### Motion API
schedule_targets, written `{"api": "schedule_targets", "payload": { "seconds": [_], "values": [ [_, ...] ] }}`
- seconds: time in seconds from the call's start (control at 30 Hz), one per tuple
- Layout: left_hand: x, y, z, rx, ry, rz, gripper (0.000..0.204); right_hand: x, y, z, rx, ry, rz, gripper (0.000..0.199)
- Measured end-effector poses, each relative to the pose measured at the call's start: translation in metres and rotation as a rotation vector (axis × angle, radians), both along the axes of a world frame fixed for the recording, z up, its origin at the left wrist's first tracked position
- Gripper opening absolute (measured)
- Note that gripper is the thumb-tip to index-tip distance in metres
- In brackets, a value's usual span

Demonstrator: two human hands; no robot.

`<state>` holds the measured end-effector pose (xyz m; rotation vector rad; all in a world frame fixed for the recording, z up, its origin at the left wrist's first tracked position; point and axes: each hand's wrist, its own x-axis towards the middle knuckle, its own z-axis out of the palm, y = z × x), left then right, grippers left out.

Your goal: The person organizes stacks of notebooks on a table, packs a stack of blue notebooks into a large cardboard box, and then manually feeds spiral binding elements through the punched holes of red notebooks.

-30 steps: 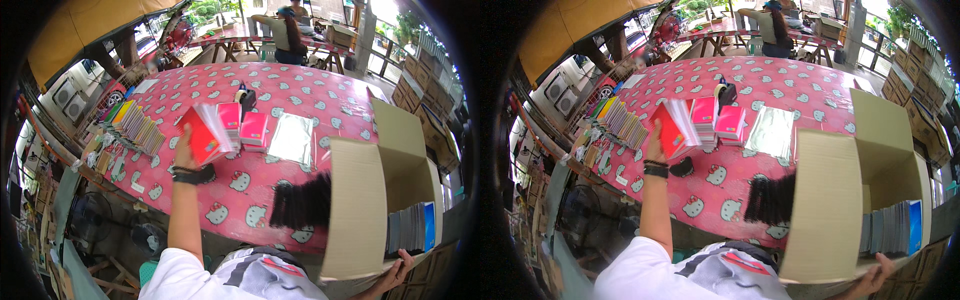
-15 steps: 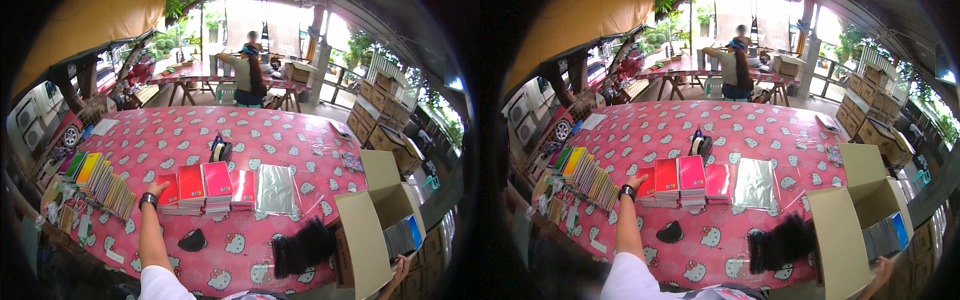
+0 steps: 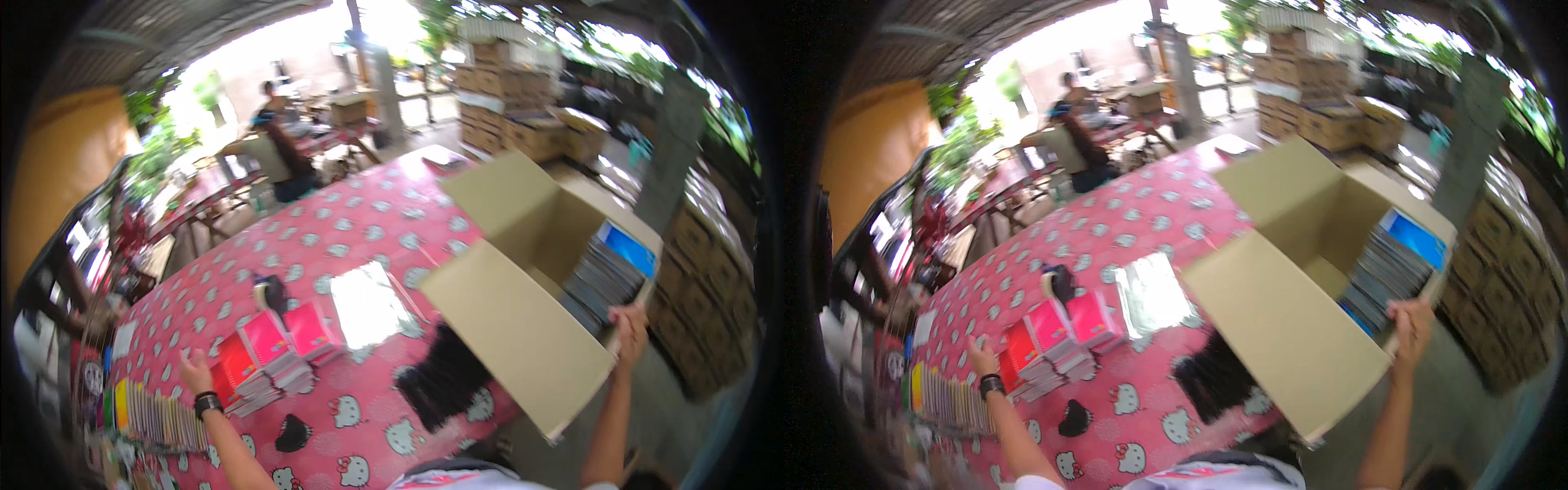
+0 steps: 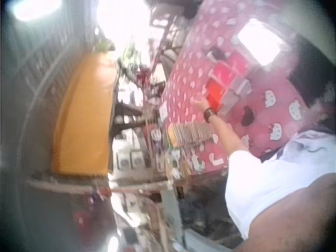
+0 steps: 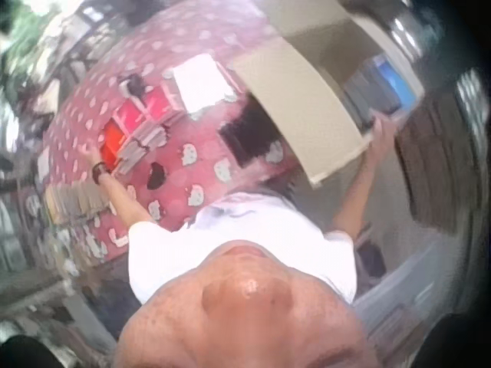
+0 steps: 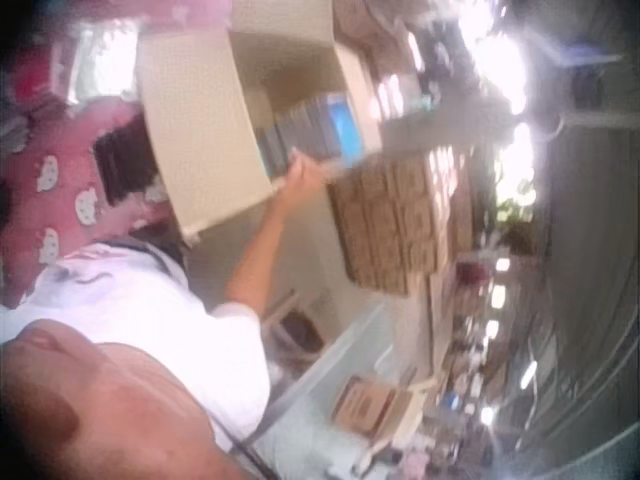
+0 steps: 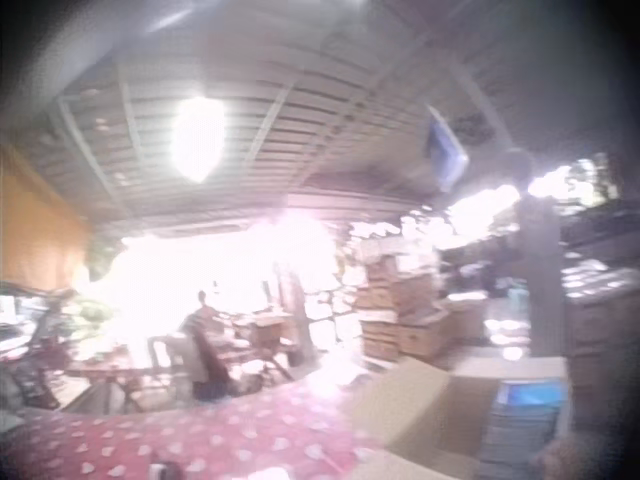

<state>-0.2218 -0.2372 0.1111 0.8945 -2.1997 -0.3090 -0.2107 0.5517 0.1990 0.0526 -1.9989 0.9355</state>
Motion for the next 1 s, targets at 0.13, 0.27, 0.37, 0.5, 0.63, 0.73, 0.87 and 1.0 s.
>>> {"api": "schedule_targets", "payload": {
  "seconds": [0.13, 0.27, 0.37, 0.5, 0.63, 0.73, 0.87, 1.0],
  "values": [
    [0.001, 0.210, 0.176, 0.101, 0.499, -0.634, 0.041, -0.020, -0.029, -0.005, -0.128, 0.060, 0.119, 0.018],
    [-0.070, 0.450, 0.200, 0.527, 0.148, -1.379, 0.030, -0.011, 0.005, -0.010, 0.011, 0.090, 0.082, 0.014],
    [-0.117, 0.583, 0.213, 0.630, -0.373, -1.780, 0.039, -0.008, 0.014, -0.007, 0.082, 0.144, 0.158, 0.010],
    [-0.184, 0.687, 0.164, 1.006, -0.857, -1.407, 0.067, -0.006, 0.020, -0.009, 0.130, 0.091, 0.344, 0.007],
    [-0.209, 0.730, 0.123, 1.199, -0.988, -1.298, 0.094, -0.008, 0.036, -0.011, 0.163, 0.105, 0.519, 0.010],
    [-0.205, 0.745, 0.124, 1.122, -1.050, -1.350, 0.096, -0.011, 0.054, -0.010, 0.175, 0.056, 0.636, 0.015],
    [-0.189, 0.753, 0.153, 0.935, -1.007, -1.433, 0.088, -0.018, 0.069, -0.004, 0.162, -0.003, 0.804, 0.020],
    [-0.211, 0.750, 0.133, 0.733, -0.860, -1.581, 0.091, -0.020, 0.075, -0.003, 0.207, -0.035, 0.894, 0.022]
  ]
}}
